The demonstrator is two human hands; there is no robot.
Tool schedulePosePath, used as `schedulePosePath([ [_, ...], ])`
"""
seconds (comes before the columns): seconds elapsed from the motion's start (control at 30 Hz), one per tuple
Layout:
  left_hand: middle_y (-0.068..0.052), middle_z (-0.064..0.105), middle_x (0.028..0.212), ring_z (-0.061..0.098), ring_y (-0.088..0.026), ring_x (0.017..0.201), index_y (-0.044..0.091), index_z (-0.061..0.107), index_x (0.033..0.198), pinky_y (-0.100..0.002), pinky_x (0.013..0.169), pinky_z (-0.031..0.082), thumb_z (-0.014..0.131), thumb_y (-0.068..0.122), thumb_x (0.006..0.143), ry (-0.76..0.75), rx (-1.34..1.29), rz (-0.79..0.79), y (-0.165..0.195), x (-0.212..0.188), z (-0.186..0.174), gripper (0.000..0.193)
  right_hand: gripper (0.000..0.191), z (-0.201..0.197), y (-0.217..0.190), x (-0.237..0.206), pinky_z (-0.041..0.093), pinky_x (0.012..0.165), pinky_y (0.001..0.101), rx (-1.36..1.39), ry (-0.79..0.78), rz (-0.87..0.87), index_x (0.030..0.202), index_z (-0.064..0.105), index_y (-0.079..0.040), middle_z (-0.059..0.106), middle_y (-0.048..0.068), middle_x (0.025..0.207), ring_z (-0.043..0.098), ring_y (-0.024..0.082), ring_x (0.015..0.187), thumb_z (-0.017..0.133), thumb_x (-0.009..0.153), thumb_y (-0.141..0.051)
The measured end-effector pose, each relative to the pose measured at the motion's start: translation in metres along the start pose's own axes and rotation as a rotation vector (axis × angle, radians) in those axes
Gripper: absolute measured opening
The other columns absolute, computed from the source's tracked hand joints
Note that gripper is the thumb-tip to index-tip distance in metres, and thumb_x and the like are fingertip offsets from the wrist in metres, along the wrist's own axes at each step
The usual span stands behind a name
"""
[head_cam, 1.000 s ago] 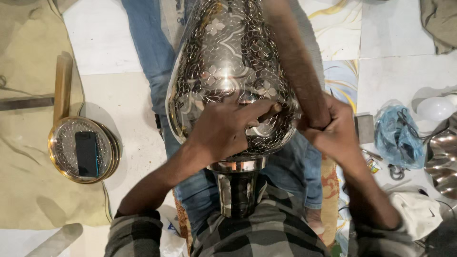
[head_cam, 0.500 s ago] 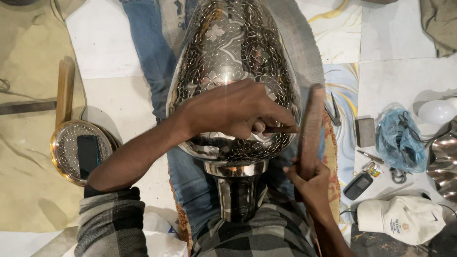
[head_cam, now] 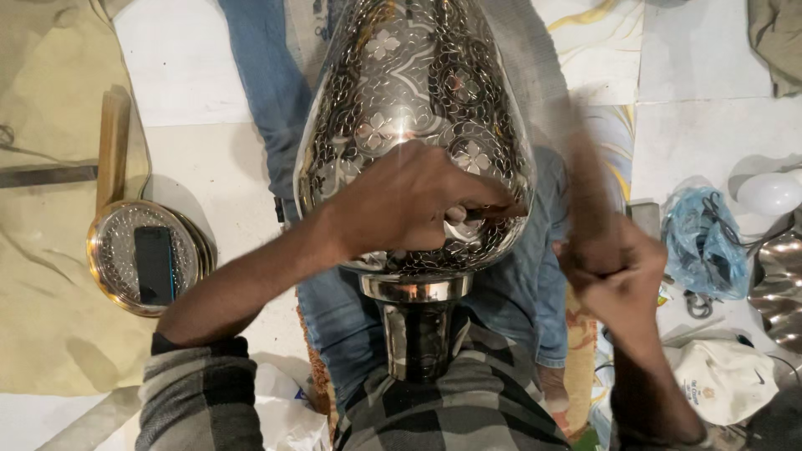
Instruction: The person sits on the floor with a large engraved brass vessel on their lap and decorates its surface by hand. They hold a small chisel against the metal and strike it with a wooden mallet, working pattern after pattern into the vessel body, occasionally repositioning the chisel and rotating their grip on the vessel.
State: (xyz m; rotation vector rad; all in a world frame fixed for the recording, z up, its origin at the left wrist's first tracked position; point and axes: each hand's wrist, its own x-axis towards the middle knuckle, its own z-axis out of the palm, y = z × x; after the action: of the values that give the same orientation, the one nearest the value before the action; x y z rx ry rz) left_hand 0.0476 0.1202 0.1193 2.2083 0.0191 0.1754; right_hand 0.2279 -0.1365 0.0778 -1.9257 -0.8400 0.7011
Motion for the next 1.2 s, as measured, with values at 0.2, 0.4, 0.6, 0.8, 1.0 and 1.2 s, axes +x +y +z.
schedulePosePath([
  [0.2, -0.016, 0.078, 0.090, 0.059, -0.009, 0.042, 0.009, 0.074, 0.128, -0.022, 0.036, 0.047, 0.057, -0.003, 0.073, 0.195, 0.109, -0.109, 0.012, -0.024, 0.014, 0.059, 0.020, -0.013, -0.053, 0.058, 0.052, 0.065, 0.0317, 0.027, -0.269, -0.190, 0.079, 0.055, 0.001, 0.058, 0.011, 0.074, 0.058, 0.014, 0.069, 0.072, 0.069, -0.002],
  [0.4, -0.010, 0.076, 0.091, 0.072, -0.013, 0.065, 0.006, 0.070, 0.118, -0.027, 0.061, 0.057, 0.063, -0.004, 0.086, 0.534, 0.029, -0.283, 0.026, -0.039, 0.035, 0.035, 0.023, -0.027, -0.084, 0.104, 0.045, 0.046, 0.0341, -0.520, -0.571, -0.091, 0.081, 0.066, -0.002, 0.064, 0.010, 0.057, 0.062, 0.017, 0.049, 0.071, 0.059, -0.002],
  [0.6, -0.013, 0.074, 0.093, 0.077, -0.018, 0.081, 0.002, 0.066, 0.125, -0.029, 0.071, 0.060, 0.057, -0.008, 0.092, 0.726, 0.053, -0.250, 0.039, -0.043, 0.046, 0.036, 0.020, -0.013, -0.064, 0.108, 0.040, 0.053, 0.0294, -0.242, -0.426, -0.219, 0.088, 0.064, 0.001, 0.058, 0.007, 0.065, 0.052, 0.009, 0.061, 0.075, 0.072, -0.005],
  [0.8, -0.008, 0.075, 0.091, 0.078, -0.018, 0.080, 0.006, 0.065, 0.129, -0.028, 0.070, 0.064, 0.057, -0.006, 0.085, 0.646, 0.084, -0.197, 0.035, -0.040, 0.040, 0.047, 0.017, -0.027, -0.094, 0.115, 0.039, 0.054, 0.0279, -0.164, -0.469, -0.302, 0.086, 0.062, -0.002, 0.057, 0.002, 0.066, 0.048, 0.005, 0.065, 0.074, 0.075, -0.006],
  [1.0, -0.010, 0.076, 0.084, 0.069, -0.018, 0.060, 0.008, 0.067, 0.128, -0.035, 0.052, 0.052, 0.063, -0.001, 0.072, 0.396, 0.073, -0.245, 0.027, -0.037, 0.032, 0.056, 0.018, -0.033, -0.090, 0.101, 0.040, 0.047, 0.0325, -0.424, -0.495, -0.248, 0.079, 0.060, -0.006, 0.058, 0.004, 0.058, 0.053, 0.011, 0.048, 0.075, 0.070, -0.011],
  [1.2, -0.009, 0.079, 0.093, 0.077, -0.013, 0.070, 0.006, 0.066, 0.119, -0.026, 0.052, 0.061, 0.055, -0.007, 0.093, 0.719, -0.333, -0.240, 0.013, -0.039, 0.038, 0.032, 0.020, -0.010, -0.033, 0.059, 0.045, 0.059, 0.0248, -0.064, -0.291, -0.116, 0.087, 0.063, -0.003, 0.061, 0.000, 0.071, 0.055, 0.009, 0.063, 0.069, 0.068, -0.002],
])
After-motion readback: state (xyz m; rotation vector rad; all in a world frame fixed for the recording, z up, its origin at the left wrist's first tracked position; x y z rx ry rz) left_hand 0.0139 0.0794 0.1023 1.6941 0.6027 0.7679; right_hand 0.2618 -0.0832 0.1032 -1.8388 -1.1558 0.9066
